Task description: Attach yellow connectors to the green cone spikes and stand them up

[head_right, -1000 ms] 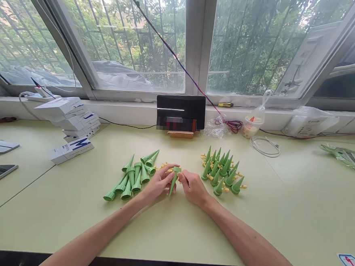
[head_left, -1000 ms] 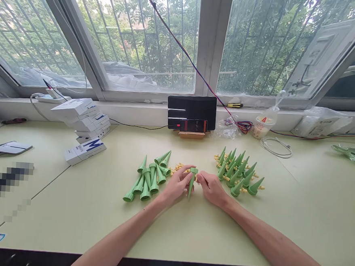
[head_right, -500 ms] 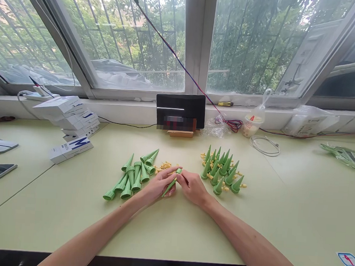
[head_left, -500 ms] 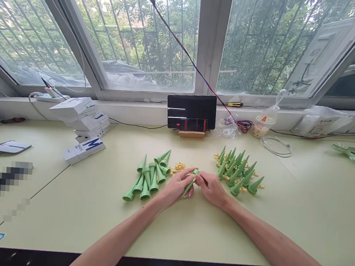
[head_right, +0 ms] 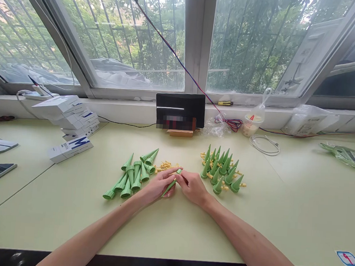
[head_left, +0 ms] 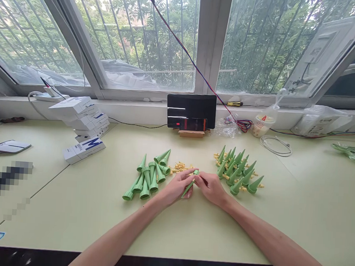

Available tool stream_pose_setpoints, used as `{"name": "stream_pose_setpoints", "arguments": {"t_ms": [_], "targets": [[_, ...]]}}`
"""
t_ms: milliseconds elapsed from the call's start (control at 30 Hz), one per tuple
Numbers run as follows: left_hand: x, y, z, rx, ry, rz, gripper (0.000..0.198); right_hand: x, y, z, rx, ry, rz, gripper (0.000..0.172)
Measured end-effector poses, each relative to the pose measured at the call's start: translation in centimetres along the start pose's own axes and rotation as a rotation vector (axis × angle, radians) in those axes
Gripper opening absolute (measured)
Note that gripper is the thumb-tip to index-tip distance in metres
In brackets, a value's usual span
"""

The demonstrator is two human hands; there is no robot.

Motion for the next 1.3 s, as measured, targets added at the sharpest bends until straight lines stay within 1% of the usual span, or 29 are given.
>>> {"name": "stream_pose_setpoints", "arguments": {"t_ms": [167,300,467,567,700,800,933,1167,1300], "targets": [[0.0,-0.3,0.1,-0.004,-0.020,-0.011,0.070,0.0,0.5,0.3,0.007,-0.010,0.011,0.041],[0.0,-1.4,0.6,0.025,-0.067,-0.104,0.058,0.2,0.4,0.7,0.002,-0.036,-0.026,0.036],[-0.1,-2.7,1.2,0.115,-0.142,-0.215,0.044,0.4,-0.1,0.8,0.022,-0.047,-0.093,0.032],[-0.2,-3.2,1.3,0.188,-0.170,-0.277,0.041,0.3,-0.3,0.5,0.074,-0.022,-0.133,0.030],[-0.3,-3.3,1.2,0.259,-0.172,-0.327,0.038,0.3,-0.4,0.2,0.120,-0.009,-0.158,0.029],[-0.2,-3.1,1.3,0.272,-0.168,-0.333,0.038,0.2,-0.4,0.0,0.136,0.001,-0.157,0.028],[-0.1,-2.7,1.4,0.257,-0.156,-0.297,0.041,0.2,-0.4,0.0,0.144,0.011,-0.146,0.028],[-0.1,-2.4,1.2,0.170,-0.116,-0.224,0.042,0.3,0.4,0.2,0.081,0.010,-0.057,0.026],[-0.1,-2.5,1.2,0.177,-0.110,-0.238,0.043,0.2,0.4,0.3,0.056,0.000,-0.040,0.025]]}}
Point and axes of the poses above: each hand's wrist, its own x-axis towards the middle knuckle, its own z-axis out of the back of the hand, y = z × x, the point moved 10 cm from there along x, towards the middle knuckle, and after that the axes turned 5 degrees about -y, right-handed, at the moved point
